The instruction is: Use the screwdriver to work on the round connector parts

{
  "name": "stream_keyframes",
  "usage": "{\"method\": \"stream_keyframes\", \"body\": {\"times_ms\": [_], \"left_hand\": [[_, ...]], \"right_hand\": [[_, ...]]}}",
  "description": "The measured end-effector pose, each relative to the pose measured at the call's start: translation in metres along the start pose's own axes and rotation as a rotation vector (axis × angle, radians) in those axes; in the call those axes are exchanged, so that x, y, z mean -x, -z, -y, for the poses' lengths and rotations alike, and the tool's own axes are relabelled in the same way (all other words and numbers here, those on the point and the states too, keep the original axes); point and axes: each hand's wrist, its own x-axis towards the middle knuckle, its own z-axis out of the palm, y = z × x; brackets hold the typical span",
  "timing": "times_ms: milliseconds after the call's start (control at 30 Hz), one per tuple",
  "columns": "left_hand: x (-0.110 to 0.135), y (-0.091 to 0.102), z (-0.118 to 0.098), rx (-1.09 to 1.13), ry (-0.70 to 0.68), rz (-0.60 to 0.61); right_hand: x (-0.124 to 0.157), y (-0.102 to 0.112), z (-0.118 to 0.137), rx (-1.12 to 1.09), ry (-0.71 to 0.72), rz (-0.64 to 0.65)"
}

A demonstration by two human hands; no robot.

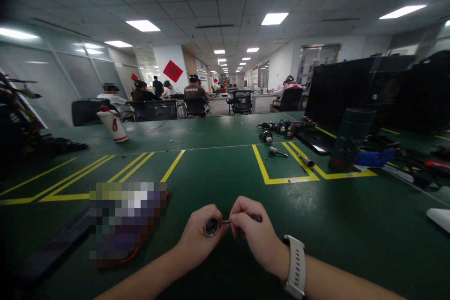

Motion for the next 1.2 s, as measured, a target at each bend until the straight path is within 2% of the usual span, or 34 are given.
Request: {"method": "stream_keyframes", "body": {"times_ms": [100,200,433,500,600,733,800,1200], "left_hand": [[-0.001,0.001,0.0,0.018,0.006,-0.005],[-0.001,0.001,0.0,0.021,0.016,0.005],[-0.001,0.001,-0.001,-0.056,0.031,0.089],[-0.001,0.002,-0.002,-0.061,0.031,0.104],[-0.001,0.001,-0.002,-0.07,0.028,0.106],[0.0,-0.001,0.0,-0.088,-0.008,0.091],[-0.001,-0.001,0.0,-0.085,-0.002,0.078],[-0.002,0.002,0.0,0.006,-0.042,0.045]], "right_hand": [[-0.004,-0.002,-0.007,-0.158,-0.099,-0.031],[-0.002,-0.004,-0.007,-0.169,-0.099,-0.034],[0.013,-0.002,0.009,0.365,0.263,0.027],[0.015,-0.002,0.01,0.446,0.314,0.045],[0.012,-0.002,0.01,0.435,0.261,0.06],[0.005,0.0,0.008,0.23,0.107,0.051],[0.003,0.001,0.006,0.17,0.076,0.044],[0.009,0.001,0.004,0.237,0.145,0.038]]}}
